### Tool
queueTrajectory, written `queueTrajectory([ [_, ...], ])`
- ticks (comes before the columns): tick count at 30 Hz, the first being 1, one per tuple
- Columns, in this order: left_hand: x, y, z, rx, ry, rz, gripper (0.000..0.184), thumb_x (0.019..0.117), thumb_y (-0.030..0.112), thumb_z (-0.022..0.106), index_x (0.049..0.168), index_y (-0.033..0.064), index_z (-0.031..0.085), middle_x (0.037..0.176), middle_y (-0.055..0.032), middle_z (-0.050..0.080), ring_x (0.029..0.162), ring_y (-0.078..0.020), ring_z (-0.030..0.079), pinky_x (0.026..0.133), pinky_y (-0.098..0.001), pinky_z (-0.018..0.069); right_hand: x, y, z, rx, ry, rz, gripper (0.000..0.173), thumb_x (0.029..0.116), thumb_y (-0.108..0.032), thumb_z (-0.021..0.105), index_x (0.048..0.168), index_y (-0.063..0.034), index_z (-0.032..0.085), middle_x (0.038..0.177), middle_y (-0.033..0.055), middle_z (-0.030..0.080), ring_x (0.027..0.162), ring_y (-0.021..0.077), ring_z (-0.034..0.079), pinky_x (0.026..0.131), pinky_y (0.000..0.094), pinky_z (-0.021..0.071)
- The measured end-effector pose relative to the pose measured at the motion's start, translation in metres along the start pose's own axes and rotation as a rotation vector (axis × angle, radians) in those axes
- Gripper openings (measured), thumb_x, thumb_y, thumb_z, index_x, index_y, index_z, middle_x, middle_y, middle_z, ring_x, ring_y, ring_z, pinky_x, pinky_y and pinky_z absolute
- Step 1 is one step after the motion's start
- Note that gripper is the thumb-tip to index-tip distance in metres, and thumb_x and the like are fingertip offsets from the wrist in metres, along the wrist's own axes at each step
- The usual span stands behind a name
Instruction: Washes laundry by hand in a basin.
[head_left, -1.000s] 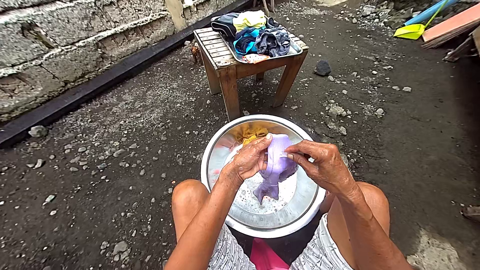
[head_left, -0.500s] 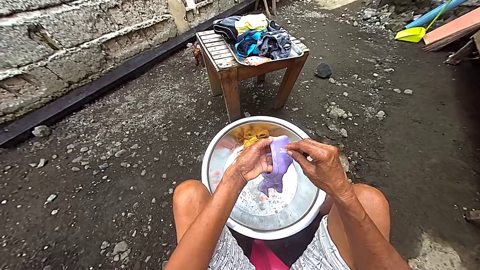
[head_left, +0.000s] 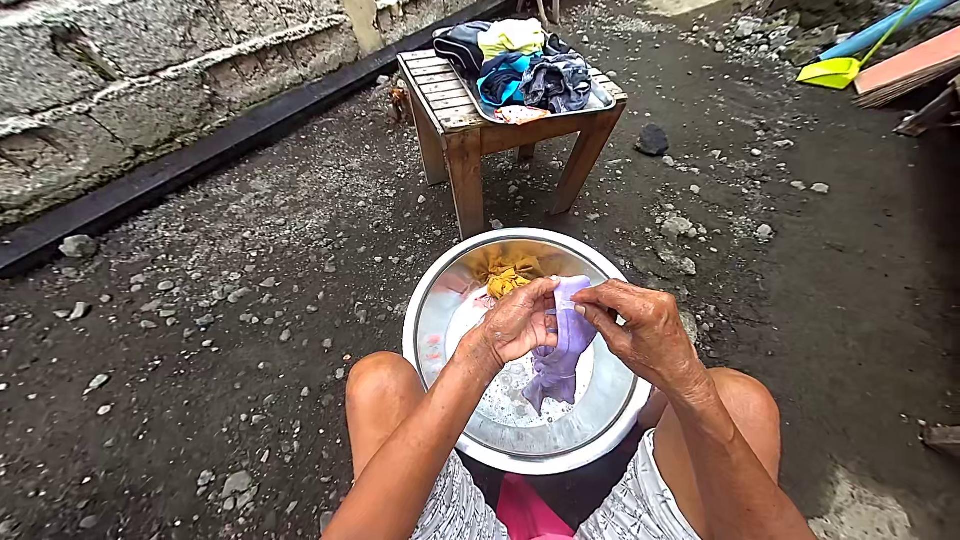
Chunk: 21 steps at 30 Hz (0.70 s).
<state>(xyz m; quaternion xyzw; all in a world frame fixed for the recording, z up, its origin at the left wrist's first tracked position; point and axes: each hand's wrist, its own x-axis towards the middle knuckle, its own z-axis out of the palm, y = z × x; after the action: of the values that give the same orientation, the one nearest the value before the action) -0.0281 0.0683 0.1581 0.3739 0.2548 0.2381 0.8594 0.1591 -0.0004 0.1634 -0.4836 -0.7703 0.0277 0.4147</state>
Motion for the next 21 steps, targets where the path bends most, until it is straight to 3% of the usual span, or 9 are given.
queueTrajectory([
  [21,-0.0038,0.0043,0.0007,0.034,0.0,0.004,0.043,0.1113,0.035,0.026,0.109,0.0098,0.06,0.098,-0.0065,0.069,0.087,-0.0159,0.069,0.074,-0.0322,0.0578,-0.0012,0.0013,0.0012,-0.008,-0.031,0.005,0.02,0.0969,-0.016,0.061,0.099,-0.0066,0.079,0.086,0.0069,0.073,0.072,0.0103,0.065,0.068,0.0225,0.0543],
])
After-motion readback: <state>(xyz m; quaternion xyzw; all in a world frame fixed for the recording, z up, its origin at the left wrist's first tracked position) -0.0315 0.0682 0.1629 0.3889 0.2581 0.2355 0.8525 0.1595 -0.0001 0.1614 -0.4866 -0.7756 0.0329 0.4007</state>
